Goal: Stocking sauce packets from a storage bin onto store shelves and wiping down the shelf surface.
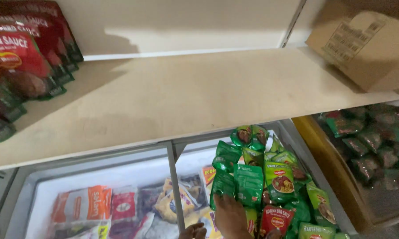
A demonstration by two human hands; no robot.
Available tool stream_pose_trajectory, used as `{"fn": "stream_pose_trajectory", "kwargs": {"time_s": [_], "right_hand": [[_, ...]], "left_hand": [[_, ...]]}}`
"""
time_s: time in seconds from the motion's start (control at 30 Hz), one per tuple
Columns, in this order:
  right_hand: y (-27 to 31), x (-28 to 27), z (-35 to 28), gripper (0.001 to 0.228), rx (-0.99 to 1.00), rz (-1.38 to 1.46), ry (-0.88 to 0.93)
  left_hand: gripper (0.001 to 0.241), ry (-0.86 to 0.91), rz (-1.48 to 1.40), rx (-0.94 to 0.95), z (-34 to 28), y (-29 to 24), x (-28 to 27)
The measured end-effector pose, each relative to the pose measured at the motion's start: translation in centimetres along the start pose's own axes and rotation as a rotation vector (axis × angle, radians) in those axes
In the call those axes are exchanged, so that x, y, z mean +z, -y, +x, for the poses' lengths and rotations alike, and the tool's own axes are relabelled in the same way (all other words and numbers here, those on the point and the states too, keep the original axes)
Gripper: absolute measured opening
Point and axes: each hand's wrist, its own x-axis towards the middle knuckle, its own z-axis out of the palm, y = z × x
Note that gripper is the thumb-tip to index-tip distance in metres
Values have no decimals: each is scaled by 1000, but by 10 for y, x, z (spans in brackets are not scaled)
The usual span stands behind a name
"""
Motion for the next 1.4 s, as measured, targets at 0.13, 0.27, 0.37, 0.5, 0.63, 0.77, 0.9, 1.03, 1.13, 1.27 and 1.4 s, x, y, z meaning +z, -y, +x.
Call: {"fn": "stream_pose_trajectory", "kwargs": {"time_s": [0.13, 0.27, 0.37, 0.5, 0.63, 0.77, 0.9, 1.03, 1.13, 1.27, 1.4], "right_hand": [[8, -27, 0, 24, 255, 809, -131], [12, -13, -12, 20, 519, 1637, 2], [25, 29, -33, 25, 67, 2015, 7], [48, 22, -27, 50, 476, 1909, 165], [20, 73, -23, 39, 455, 1727, -14], [12, -13, 10, 26, 955, 1697, 341], [-32, 52, -22, 41, 682, 1400, 594], [-50, 6, -54, 27, 344, 843, 294], [-39, -103, -45, 35, 718, 523, 156], [-112, -69, -72, 44, 549, 186, -34], [-122, -91, -71, 24, 201, 314, -39]], "left_hand": [[84, 111, -751, -631, 15, -48, -11], [88, 212, -977, -691, -59, -235, -48], [74, 313, -1321, -204, -74, -291, -63], [53, 104, -865, -119, -66, -287, -67], [52, 185, -552, -276, -85, -318, -68], [61, 283, -168, 1, -50, -207, -47], [55, 234, 227, -158, -47, -181, -26], [35, 351, 333, -216, -61, -198, -6], [32, 208, 396, -20, -70, -207, 23], [31, 280, 321, 45, -92, -243, 55], [46, 144, 298, 287, -101, -265, 71]]}}
